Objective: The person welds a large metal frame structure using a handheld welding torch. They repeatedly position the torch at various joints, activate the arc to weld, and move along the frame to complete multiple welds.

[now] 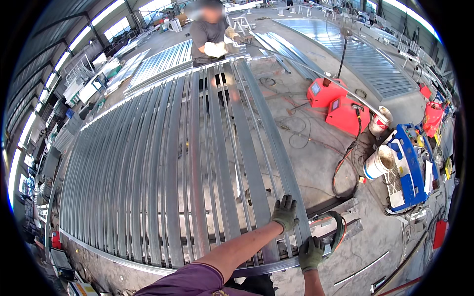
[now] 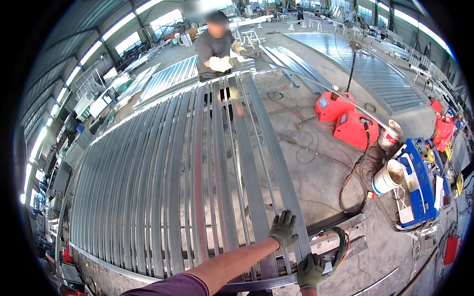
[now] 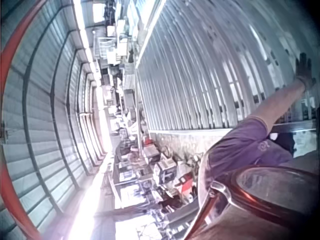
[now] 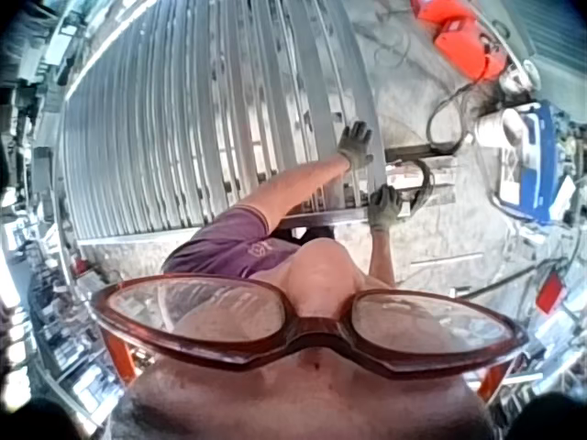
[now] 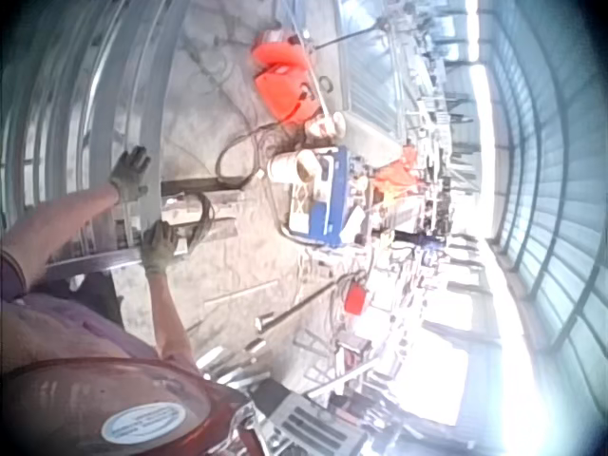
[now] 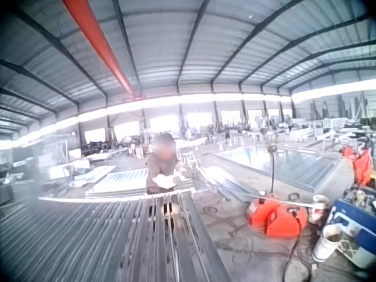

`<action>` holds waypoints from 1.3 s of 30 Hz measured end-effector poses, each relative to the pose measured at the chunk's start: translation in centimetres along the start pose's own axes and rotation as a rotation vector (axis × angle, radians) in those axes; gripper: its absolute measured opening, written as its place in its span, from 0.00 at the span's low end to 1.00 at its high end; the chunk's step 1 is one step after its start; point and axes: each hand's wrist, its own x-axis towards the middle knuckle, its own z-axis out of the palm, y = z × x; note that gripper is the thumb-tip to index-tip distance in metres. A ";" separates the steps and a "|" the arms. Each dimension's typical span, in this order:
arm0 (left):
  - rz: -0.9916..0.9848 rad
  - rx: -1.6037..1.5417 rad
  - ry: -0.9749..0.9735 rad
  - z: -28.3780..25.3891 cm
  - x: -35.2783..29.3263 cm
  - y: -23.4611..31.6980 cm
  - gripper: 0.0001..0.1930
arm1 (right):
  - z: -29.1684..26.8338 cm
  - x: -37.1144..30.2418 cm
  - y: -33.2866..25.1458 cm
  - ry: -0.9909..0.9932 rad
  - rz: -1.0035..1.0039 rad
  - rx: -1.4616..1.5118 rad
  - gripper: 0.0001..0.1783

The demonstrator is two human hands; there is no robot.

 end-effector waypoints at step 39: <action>-0.546 -0.597 0.980 14.3 -54.6 -23.8 0.13 | 2.7 14.4 -11.9 -0.407 -0.028 -0.376 0.28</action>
